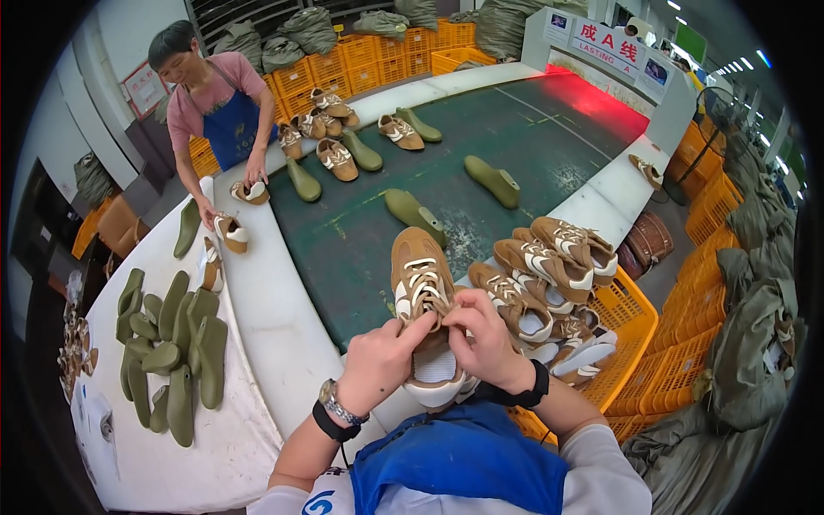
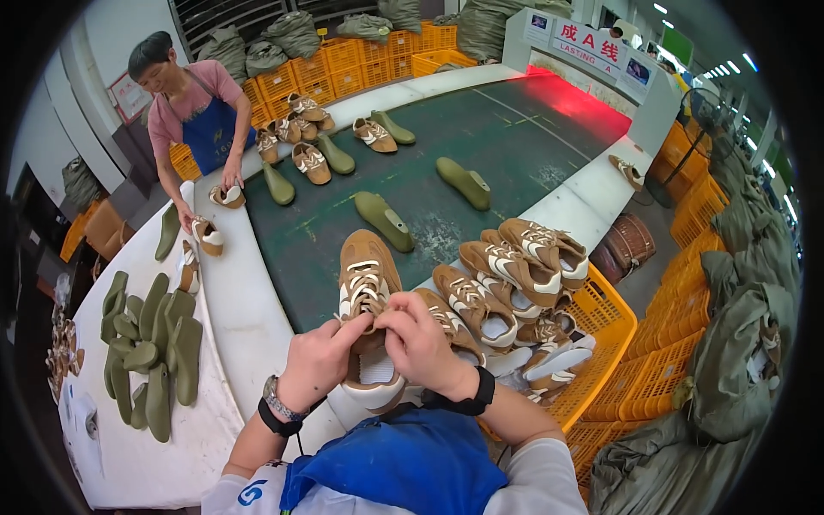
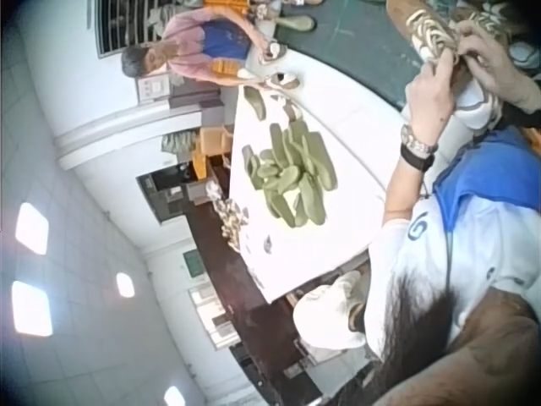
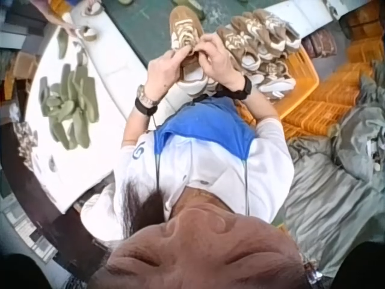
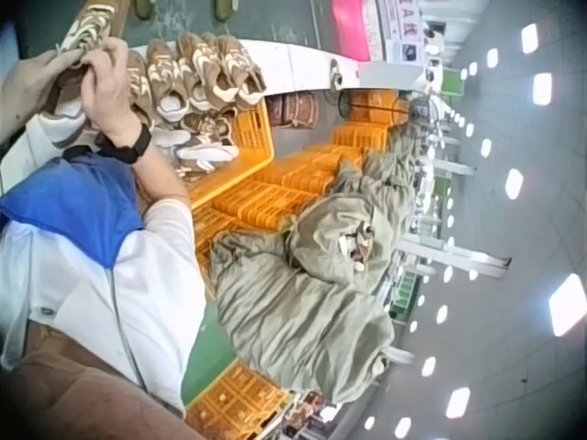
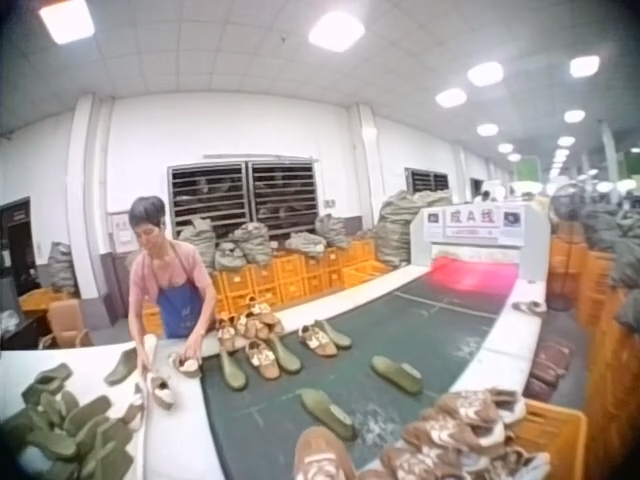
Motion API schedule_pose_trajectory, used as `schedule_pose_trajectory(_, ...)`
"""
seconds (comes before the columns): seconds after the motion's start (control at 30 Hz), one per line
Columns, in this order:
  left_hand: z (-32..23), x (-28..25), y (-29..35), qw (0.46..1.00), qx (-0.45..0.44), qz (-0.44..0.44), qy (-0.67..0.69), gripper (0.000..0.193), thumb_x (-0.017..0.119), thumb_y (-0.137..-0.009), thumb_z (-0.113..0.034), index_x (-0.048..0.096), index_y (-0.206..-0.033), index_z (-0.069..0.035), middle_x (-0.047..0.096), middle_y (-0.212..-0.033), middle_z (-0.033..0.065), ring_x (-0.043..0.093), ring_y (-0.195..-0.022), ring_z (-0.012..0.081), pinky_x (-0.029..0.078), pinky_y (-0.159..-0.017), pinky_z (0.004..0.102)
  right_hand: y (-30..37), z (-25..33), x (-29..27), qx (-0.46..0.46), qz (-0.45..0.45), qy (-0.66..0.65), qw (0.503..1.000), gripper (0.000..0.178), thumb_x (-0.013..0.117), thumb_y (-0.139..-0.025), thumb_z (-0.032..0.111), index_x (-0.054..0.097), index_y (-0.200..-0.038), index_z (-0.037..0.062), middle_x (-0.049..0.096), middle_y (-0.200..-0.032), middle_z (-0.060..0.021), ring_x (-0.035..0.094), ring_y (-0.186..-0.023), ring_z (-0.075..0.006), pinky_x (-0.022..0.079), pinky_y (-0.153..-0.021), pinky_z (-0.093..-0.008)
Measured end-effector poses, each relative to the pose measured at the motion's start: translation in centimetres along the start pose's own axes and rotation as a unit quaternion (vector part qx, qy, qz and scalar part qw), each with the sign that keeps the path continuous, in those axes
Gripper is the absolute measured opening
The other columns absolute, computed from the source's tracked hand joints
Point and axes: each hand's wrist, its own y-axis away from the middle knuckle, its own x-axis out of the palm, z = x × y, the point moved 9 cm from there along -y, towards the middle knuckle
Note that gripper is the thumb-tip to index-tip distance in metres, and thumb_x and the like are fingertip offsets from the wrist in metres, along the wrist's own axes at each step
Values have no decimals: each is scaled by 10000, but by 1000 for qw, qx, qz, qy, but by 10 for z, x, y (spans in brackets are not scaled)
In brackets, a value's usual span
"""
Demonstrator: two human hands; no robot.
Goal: The recorder takes finished shoe uppers from a bag, brings them to an assembly station, and places them onto shoe lasts (green foot molds) on a conveyor belt.
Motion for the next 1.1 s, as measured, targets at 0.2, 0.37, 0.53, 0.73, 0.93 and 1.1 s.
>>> schedule_pose_trajectory(0.2,9,10,19,985,117,90,89,294,561,-719,-53,580,-986,-177,500,-645,62,558,-529,232,447,-444,332,7,-68,-8,219,-59,-184,956,222,545,-700,-87,477,-867,42,482,-1066,-143,566,-744,-165,484,-598,-272)
schedule_pose_trajectory(0.37,46,-9,12,989,-10,-90,117,369,550,-757,20,559,-1109,-93,567,-660,93,574,-531,253,469,-470,347,-23,-15,0,39,41,-22,998,253,649,-702,19,553,-933,60,518,-1034,-118,595,-759,-199,502,-595,-282)
schedule_pose_trajectory(0.53,85,2,5,980,-72,-124,137,381,555,-769,7,522,-1145,-45,624,-749,161,619,-602,293,493,-519,355,-16,29,40,-51,222,77,971,364,672,-736,176,572,-1081,117,547,-940,-48,605,-670,-225,508,-554,-306)
schedule_pose_trajectory(0.73,134,65,-9,957,-196,48,209,544,623,-805,-168,396,-1289,-61,629,-761,134,612,-645,336,489,-551,394,-54,-84,52,58,254,136,956,254,641,-731,118,574,-975,93,551,-923,-109,593,-771,-319,503,-630,-378)
schedule_pose_trajectory(0.93,174,125,28,956,-186,166,155,418,625,-799,-215,499,-1177,-89,644,-768,141,622,-701,343,503,-608,419,-110,-284,38,149,277,232,920,214,590,-677,16,567,-884,66,559,-928,-158,577,-849,-362,476,-753,-428)
schedule_pose_trajectory(1.1,210,142,73,937,-248,183,165,342,623,-790,-175,549,-1107,-70,634,-722,119,615,-662,325,494,-584,405,-141,-423,64,252,269,319,873,295,594,-710,21,570,-994,95,537,-1054,-184,574,-925,-377,473,-813,-421)
